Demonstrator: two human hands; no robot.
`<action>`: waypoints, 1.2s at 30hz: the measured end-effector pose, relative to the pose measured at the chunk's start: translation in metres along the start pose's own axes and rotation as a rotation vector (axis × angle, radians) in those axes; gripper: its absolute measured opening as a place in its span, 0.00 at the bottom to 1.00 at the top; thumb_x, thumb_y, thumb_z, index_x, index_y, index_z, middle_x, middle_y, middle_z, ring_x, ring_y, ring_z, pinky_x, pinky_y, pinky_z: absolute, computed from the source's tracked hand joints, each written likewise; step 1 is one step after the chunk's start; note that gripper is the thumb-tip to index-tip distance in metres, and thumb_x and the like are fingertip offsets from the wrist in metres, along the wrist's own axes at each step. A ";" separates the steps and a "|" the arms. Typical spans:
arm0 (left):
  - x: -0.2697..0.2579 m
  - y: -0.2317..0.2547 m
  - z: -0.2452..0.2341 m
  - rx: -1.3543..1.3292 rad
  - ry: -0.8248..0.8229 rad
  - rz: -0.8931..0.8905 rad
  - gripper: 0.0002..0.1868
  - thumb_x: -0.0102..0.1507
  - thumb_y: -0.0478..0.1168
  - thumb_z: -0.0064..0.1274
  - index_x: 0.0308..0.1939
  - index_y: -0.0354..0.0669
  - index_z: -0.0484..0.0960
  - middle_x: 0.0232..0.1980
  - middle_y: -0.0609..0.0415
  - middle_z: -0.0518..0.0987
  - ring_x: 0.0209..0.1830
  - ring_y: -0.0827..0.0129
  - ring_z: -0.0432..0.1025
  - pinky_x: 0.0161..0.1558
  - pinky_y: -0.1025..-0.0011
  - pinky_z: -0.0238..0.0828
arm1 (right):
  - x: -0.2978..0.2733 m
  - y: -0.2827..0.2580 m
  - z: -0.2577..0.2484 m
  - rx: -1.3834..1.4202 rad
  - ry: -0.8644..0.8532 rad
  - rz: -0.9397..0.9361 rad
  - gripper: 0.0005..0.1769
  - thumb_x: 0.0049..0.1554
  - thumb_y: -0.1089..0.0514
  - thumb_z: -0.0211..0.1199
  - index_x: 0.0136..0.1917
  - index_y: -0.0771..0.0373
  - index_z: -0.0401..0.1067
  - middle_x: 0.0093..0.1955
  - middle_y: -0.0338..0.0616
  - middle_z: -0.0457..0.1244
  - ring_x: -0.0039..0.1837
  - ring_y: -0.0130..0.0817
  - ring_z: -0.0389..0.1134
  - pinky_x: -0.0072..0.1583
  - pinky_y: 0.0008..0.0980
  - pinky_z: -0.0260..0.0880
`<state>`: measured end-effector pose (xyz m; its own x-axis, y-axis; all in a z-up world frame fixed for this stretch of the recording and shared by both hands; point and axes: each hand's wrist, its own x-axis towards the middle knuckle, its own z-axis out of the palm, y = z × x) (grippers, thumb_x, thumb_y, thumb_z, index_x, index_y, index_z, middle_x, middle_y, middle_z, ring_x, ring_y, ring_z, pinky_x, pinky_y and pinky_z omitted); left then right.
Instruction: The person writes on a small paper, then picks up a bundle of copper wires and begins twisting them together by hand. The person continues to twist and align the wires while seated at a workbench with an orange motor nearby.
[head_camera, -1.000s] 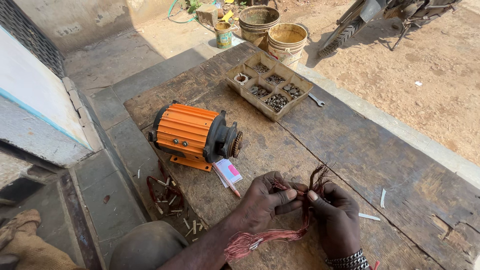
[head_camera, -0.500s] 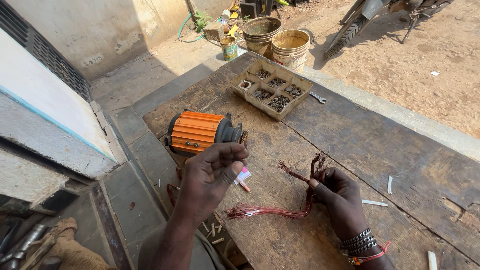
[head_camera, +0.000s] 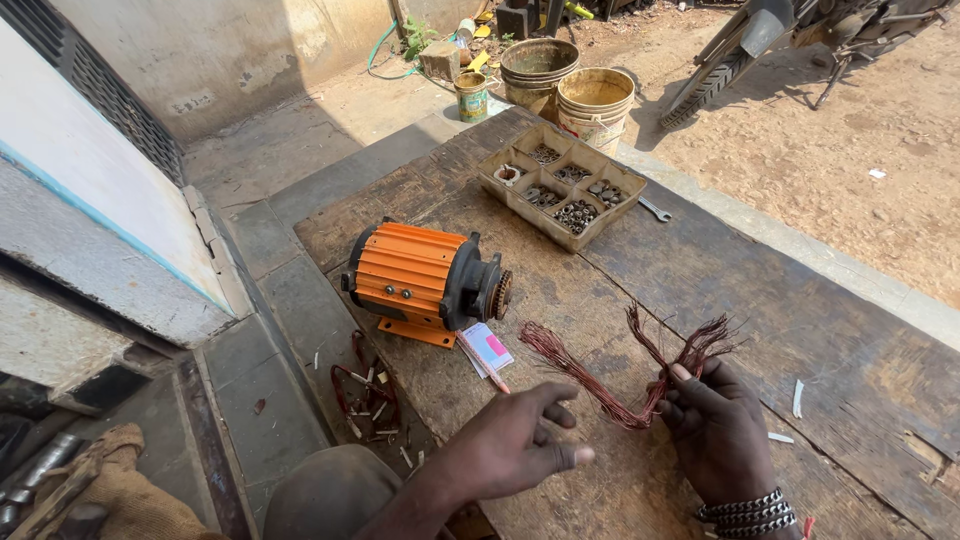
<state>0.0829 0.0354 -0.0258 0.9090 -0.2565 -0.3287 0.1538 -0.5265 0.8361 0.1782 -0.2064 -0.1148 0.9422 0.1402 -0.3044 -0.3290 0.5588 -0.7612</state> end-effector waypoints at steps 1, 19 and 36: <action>0.006 -0.006 0.002 -0.166 0.127 0.045 0.31 0.63 0.54 0.61 0.59 0.35 0.74 0.53 0.43 0.82 0.50 0.62 0.80 0.50 0.64 0.80 | 0.000 0.000 0.000 0.005 -0.002 0.015 0.05 0.62 0.65 0.57 0.47 0.57 0.65 0.42 0.39 0.66 0.41 0.26 0.69 0.44 0.26 0.75; 0.016 -0.015 0.009 -1.050 0.350 0.301 0.13 0.59 0.39 0.66 0.44 0.37 0.84 0.40 0.50 0.83 0.41 0.69 0.80 0.46 0.64 0.86 | -0.009 0.017 0.012 -0.099 -0.108 0.208 0.13 0.60 0.60 0.60 0.58 0.64 0.67 0.41 0.38 0.66 0.35 0.23 0.69 0.37 0.21 0.72; 0.023 -0.017 0.031 -1.245 0.190 0.130 0.18 0.61 0.43 0.67 0.49 0.35 0.83 0.42 0.51 0.84 0.44 0.67 0.79 0.49 0.65 0.80 | -0.005 0.017 0.008 0.045 -0.128 0.154 0.10 0.64 0.62 0.58 0.57 0.67 0.64 0.49 0.46 0.68 0.41 0.25 0.72 0.42 0.21 0.75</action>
<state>0.0890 0.0130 -0.0611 0.9701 -0.0739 -0.2314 0.2244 0.6374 0.7371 0.1682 -0.1913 -0.1218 0.8821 0.3284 -0.3377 -0.4696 0.5580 -0.6842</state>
